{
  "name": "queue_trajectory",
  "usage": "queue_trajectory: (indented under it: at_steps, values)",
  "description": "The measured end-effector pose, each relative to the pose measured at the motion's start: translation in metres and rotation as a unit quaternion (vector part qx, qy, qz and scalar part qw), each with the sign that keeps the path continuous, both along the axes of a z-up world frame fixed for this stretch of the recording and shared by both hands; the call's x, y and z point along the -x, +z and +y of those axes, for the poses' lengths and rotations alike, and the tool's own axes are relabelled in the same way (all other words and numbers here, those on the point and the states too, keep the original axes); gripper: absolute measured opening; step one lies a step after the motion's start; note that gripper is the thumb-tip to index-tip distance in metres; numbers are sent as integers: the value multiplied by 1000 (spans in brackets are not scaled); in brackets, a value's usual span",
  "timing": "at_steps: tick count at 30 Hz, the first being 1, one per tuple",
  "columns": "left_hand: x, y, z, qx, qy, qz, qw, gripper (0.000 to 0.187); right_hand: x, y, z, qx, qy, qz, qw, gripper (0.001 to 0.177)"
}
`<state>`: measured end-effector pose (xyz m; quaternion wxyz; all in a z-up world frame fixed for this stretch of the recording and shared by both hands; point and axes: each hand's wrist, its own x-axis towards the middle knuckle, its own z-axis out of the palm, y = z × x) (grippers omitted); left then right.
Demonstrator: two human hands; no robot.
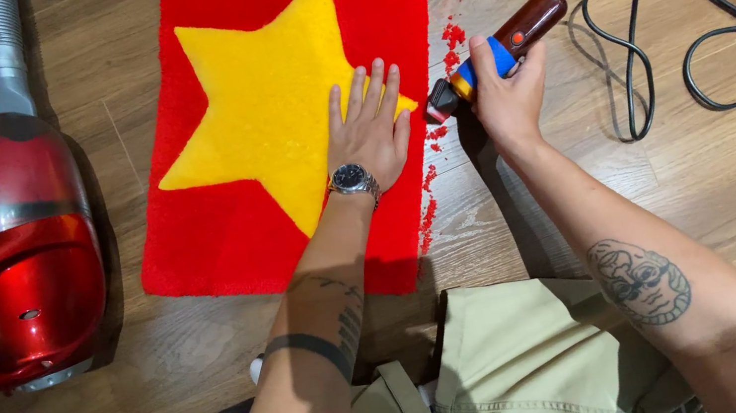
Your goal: The person uses an electric rug carver to trim the edges of a custom red rug with a yellow star and then uses a vacuum cleaner to remove the trimmed fibers.
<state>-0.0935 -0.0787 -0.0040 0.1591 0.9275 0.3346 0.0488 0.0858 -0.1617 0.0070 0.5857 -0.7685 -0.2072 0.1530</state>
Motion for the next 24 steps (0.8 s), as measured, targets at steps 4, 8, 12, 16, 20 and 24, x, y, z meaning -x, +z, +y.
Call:
queue_trajectory:
  at_steps: [4,8,12,16,20,24]
  values:
    - [-6,1,-3,-7,21,5,1000,57,-2,4,8,6,-3,40,999,41]
    - [-5,4,-6,-9,40,19,999,55,-6,-14,14,-56,16,18,998,40]
    - [-5,4,-5,-4,42,6,999,56,1,-4,17,-23,14,64,998,40]
    - [-4,8,-5,3,40,8,999,56,6,-6,17,-36,24,79,996,40]
    - [-4,9,-5,10,41,12,999,56,14,10,16,-10,20,96,995,40]
    - [-6,7,-3,16,41,16,999,56,15,5,12,-18,28,101,994,39]
